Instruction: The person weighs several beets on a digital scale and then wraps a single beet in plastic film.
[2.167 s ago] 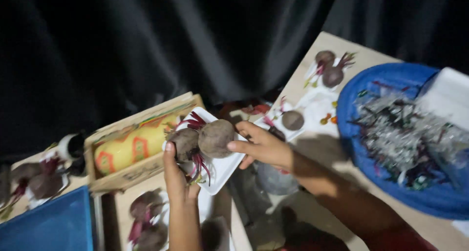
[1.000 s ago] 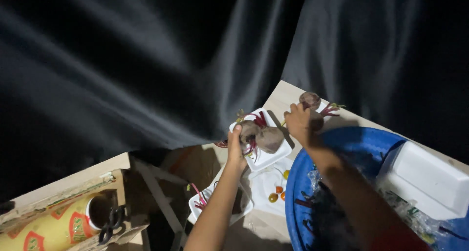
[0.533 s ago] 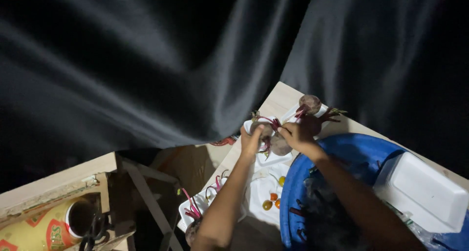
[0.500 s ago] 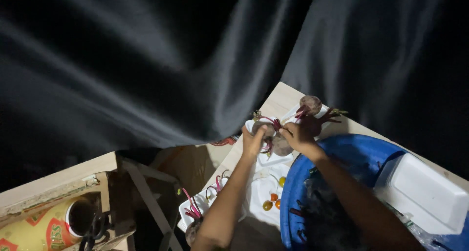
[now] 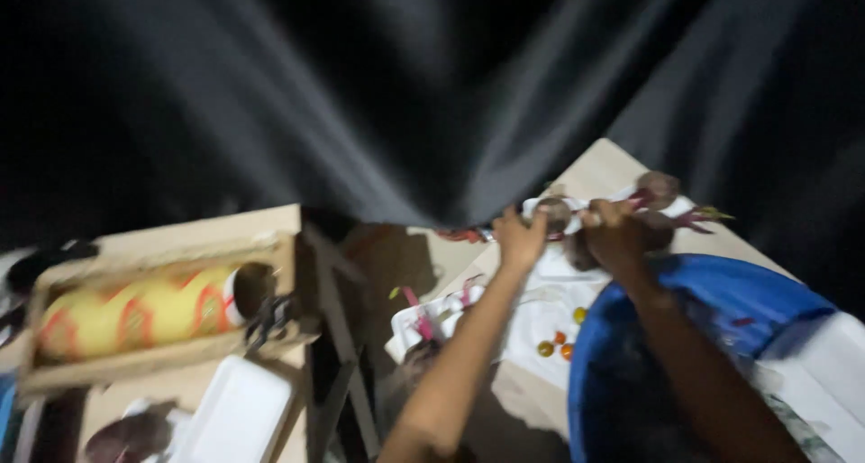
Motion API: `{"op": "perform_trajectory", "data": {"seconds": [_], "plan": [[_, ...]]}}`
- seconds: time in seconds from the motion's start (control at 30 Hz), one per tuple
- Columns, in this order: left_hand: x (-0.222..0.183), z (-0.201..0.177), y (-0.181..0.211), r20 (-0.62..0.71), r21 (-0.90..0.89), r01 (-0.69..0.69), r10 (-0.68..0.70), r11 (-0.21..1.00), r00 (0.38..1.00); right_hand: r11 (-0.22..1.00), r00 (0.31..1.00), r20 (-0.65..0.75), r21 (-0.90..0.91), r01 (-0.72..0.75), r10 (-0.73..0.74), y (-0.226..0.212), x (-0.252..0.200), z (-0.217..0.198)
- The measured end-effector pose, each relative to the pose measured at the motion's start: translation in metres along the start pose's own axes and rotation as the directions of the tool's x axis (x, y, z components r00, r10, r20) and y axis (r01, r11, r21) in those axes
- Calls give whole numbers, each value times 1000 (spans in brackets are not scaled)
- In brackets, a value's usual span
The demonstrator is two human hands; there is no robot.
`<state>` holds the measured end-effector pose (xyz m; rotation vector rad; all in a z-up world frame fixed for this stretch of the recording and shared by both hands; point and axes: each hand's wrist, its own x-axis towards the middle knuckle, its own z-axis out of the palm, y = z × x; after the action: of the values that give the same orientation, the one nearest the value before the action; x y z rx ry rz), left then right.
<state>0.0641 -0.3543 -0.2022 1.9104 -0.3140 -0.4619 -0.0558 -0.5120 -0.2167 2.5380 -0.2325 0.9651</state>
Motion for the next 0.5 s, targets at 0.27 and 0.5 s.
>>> {"op": "perform_trajectory", "data": {"seconds": [0.27, 0.5], "plan": [[-191, -184, 45, -246, -169, -387, 341, 906, 907, 516, 884, 299, 725, -456, 360, -162, 68, -61], [-294, -343, -28, -352, 36, -354, 343, 935, 871, 136, 803, 558, 830, -542, -209, -409, 61, -114]]}}
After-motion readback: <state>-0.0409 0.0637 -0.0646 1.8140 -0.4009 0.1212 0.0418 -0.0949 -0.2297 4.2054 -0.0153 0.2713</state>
